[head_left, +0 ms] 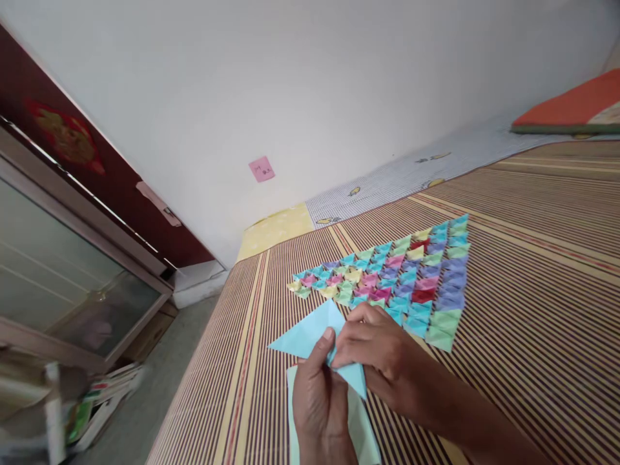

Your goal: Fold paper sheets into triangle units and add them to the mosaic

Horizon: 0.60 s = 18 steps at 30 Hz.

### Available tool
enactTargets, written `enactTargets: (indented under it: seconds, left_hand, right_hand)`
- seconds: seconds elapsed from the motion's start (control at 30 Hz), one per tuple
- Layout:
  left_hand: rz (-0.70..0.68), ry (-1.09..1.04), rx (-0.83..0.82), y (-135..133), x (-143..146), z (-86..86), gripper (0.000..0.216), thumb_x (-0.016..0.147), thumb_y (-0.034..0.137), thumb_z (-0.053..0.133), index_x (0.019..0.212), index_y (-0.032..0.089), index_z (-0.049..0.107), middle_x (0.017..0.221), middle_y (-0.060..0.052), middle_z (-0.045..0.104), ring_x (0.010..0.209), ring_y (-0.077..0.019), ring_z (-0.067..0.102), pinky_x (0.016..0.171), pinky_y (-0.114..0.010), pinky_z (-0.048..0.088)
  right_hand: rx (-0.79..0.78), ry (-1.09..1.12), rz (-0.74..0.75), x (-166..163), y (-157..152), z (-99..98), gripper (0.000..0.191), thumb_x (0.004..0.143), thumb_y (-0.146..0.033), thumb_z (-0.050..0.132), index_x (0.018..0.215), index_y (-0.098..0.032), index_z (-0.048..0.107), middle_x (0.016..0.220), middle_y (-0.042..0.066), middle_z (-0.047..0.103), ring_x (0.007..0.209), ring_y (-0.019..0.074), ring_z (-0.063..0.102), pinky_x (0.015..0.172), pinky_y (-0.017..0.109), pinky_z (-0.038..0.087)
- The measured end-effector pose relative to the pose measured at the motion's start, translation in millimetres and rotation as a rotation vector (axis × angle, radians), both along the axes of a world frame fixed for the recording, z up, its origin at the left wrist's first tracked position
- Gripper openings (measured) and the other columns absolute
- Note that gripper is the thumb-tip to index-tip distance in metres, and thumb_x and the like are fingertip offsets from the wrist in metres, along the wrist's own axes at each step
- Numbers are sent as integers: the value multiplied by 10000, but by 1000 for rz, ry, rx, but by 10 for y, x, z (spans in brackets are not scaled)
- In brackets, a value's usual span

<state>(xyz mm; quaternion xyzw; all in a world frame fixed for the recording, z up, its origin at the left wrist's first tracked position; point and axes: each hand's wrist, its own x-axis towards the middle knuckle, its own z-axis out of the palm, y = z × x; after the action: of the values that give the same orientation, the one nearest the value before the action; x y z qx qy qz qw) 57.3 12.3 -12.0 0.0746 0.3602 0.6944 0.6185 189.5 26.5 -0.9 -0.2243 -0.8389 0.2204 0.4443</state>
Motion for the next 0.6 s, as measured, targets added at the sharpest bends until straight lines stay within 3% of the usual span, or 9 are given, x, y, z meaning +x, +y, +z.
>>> enactTargets:
  seconds: [0.17,0.27,0.43,0.6]
  left_hand:
    - [73,70,37,-33,70,27,393,643,29,829,1011,136,743,844,-45,752,762,-181,730,673,-253,583]
    - [88,136,48,-48,98,27,555,574,17,852,1095,172,744,951,-75,785,849,-239,757,733,-316,606]
    - [45,179,107,-47,113,7,584,573,78,881,1132,181,747,1018,-101,799,973,-299,756,833,-373,601]
    - [-7,192,112,-38,115,-25,445,622,155,896,1049,153,769,1004,-113,801,1028,-307,745,919,-400,579]
  right_hand:
    - [-212,121,-74,21,19,-4,160,982,-148,583,947,-231,716,843,22,648,882,205,561,780,320,458]
    - [-259,207,-152,-43,14,-12,213,1016,-205,518,835,-209,631,846,21,595,860,190,571,786,307,458]
    - [-291,327,-255,-82,30,-33,204,967,-235,557,765,-200,551,1074,71,587,981,209,586,837,312,456]
    - [-467,372,-220,-34,54,-39,219,969,-296,555,770,-205,560,756,-11,533,725,165,515,679,283,416]
